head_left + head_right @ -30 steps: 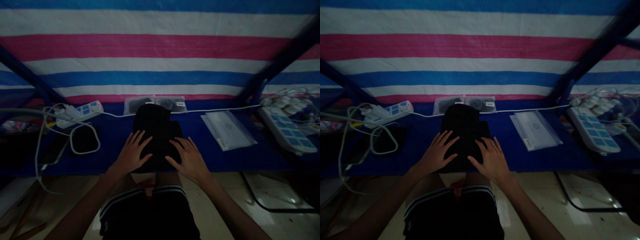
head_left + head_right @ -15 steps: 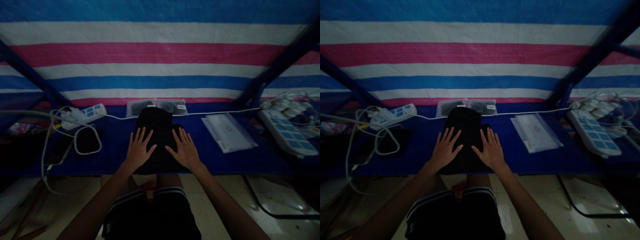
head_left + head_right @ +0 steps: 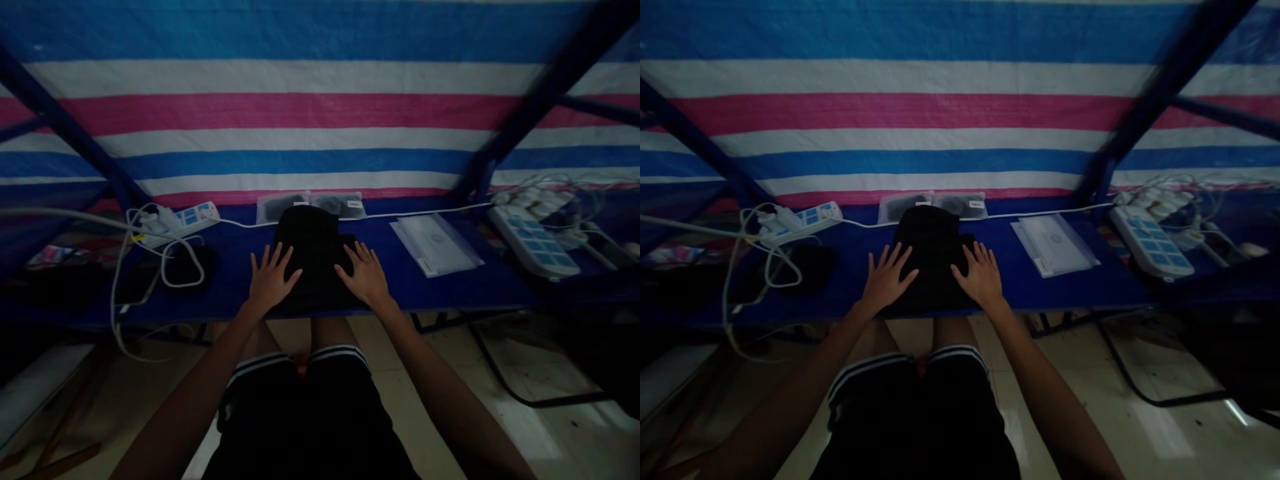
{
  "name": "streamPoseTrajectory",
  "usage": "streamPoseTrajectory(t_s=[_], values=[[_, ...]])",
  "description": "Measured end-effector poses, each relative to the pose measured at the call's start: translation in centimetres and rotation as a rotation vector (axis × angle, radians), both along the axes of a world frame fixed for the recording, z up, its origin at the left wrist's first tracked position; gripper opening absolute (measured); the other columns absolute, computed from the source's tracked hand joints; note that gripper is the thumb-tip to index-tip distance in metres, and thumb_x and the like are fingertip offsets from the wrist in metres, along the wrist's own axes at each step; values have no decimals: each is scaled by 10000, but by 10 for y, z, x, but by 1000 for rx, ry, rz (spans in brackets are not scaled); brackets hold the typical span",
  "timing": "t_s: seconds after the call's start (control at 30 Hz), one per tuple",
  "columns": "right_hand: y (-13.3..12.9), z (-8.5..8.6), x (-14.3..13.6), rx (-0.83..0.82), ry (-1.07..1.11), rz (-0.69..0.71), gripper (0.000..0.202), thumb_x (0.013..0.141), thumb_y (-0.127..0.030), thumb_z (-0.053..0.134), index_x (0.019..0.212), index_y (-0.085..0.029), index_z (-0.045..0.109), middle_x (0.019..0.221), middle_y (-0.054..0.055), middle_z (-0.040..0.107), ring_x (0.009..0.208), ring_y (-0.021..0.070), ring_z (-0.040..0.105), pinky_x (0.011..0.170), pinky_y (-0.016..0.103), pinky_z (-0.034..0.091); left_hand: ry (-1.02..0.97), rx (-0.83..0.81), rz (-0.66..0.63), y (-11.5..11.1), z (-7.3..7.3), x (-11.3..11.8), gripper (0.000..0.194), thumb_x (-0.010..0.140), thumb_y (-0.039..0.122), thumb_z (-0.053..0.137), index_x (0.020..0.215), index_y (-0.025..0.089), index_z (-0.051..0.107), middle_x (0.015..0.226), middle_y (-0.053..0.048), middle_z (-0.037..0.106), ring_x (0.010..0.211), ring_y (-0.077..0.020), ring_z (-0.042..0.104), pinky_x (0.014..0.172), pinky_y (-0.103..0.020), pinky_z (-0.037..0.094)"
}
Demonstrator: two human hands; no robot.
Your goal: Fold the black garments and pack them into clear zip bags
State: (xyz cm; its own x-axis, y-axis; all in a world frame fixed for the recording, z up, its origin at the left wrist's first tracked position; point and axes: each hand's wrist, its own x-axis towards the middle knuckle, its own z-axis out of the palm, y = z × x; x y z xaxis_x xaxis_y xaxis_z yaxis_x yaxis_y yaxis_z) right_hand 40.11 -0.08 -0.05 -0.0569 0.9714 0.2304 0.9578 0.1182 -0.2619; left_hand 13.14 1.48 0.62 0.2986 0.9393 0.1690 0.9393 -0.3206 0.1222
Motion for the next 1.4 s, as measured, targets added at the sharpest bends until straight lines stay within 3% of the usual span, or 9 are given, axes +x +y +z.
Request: streamPoseTrajectory(t_s=[0.37,0.7,1.0,1.4], values=[[5,0,-3,7,45,-36,609,1015,-450,505,1541,-142,529,1642,178,448,1558,320,363,1274,522,256,-51,16,-4,5,-5,-3,674,1039,617,421,1638,314,363,1725,-82,310,1595,-416,246,1249,-727,182],[3,-1,-3,16,49,-28,579,1025,-409,488,1534,-134,529,1636,190,453,1555,307,369,1268,521,265,-51,23,-7,2,-3,-3,626,1054,563,426,1621,299,398,1718,-80,329,1584,-409,282,1246,-712,220],[1,-4,-2,55,44,-24,548,1021,-397,484,1507,-156,558,1611,171,495,1543,294,400,1257,541,306,-82,98,-35,2,-10,-6,606,1044,524,465,1614,326,411,1691,-87,383,1565,-413,326,1225,-732,264],[-3,-2,-2,41,31,-14,533,1027,-350,488,1512,-138,553,1624,178,475,1554,304,381,1278,523,293,-53,87,-46,0,-9,-7,598,1057,498,452,1621,306,399,1705,-90,352,1571,-415,311,1227,-731,270]])
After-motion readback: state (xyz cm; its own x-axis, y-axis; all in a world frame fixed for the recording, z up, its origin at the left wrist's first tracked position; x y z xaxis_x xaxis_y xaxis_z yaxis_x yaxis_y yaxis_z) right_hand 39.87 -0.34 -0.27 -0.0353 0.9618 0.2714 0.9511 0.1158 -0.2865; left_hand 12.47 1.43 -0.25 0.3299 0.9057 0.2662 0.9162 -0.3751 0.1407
